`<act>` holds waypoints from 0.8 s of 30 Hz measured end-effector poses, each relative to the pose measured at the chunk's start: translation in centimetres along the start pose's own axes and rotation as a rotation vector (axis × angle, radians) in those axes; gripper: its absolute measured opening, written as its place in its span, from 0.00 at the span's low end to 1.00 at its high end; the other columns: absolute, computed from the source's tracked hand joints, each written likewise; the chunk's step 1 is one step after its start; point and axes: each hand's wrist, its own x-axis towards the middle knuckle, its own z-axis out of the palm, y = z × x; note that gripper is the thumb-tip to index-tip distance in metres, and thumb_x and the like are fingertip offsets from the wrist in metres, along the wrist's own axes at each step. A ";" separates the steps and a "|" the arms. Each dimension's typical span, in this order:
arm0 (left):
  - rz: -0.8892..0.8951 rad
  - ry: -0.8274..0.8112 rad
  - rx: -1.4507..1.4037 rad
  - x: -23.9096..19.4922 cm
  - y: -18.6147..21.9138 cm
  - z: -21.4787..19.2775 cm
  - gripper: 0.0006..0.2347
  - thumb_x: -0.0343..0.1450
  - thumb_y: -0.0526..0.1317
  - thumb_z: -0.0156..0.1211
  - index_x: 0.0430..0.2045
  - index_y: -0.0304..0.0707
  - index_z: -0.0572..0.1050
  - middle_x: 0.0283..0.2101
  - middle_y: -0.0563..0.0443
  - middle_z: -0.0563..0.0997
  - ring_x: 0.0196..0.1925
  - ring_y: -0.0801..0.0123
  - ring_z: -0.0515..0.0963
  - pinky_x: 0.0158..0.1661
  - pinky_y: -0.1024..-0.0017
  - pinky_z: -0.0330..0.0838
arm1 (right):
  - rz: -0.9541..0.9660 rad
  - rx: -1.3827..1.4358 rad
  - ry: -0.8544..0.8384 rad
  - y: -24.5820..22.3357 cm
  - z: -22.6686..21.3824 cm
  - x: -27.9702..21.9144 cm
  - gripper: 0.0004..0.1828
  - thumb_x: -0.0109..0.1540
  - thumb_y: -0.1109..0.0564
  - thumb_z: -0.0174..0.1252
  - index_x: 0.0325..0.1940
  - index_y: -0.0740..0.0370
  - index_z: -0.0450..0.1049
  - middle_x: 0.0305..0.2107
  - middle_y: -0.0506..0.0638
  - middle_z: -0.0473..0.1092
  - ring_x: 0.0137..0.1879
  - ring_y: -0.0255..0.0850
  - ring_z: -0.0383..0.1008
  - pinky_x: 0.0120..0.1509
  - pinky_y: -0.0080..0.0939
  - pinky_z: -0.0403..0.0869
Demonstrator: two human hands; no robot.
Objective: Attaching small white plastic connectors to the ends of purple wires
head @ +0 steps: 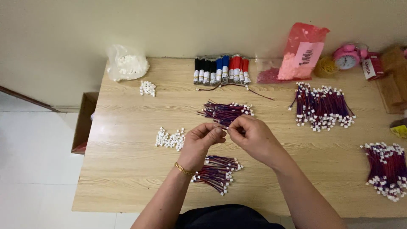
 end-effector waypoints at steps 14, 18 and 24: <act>-0.041 0.145 -0.089 -0.8 -1.5 1.3 0.05 0.70 0.38 0.61 0.30 0.34 0.77 0.26 0.46 0.81 0.26 0.72 0.81 0.34 0.77 0.78 | 0.204 0.127 0.107 1.2 1.5 -1.2 0.04 0.58 0.58 0.61 0.31 0.61 0.77 0.21 0.50 0.69 0.30 0.37 0.69 0.36 0.36 0.70; 0.262 0.193 0.368 -2.2 0.7 1.6 0.03 0.68 0.37 0.65 0.29 0.38 0.81 0.24 0.51 0.82 0.29 0.79 0.76 0.35 0.78 0.75 | 0.198 -0.013 0.102 -0.1 1.4 -1.0 0.06 0.58 0.56 0.61 0.32 0.61 0.77 0.23 0.55 0.71 0.32 0.44 0.73 0.37 0.41 0.72; 0.221 0.221 0.354 -1.7 0.3 0.3 0.06 0.68 0.38 0.65 0.29 0.34 0.81 0.22 0.52 0.75 0.28 0.76 0.68 0.32 0.76 0.69 | 0.184 0.126 0.045 -0.4 1.9 -0.6 0.05 0.59 0.62 0.56 0.39 0.61 0.75 0.20 0.49 0.68 0.29 0.37 0.66 0.33 0.36 0.68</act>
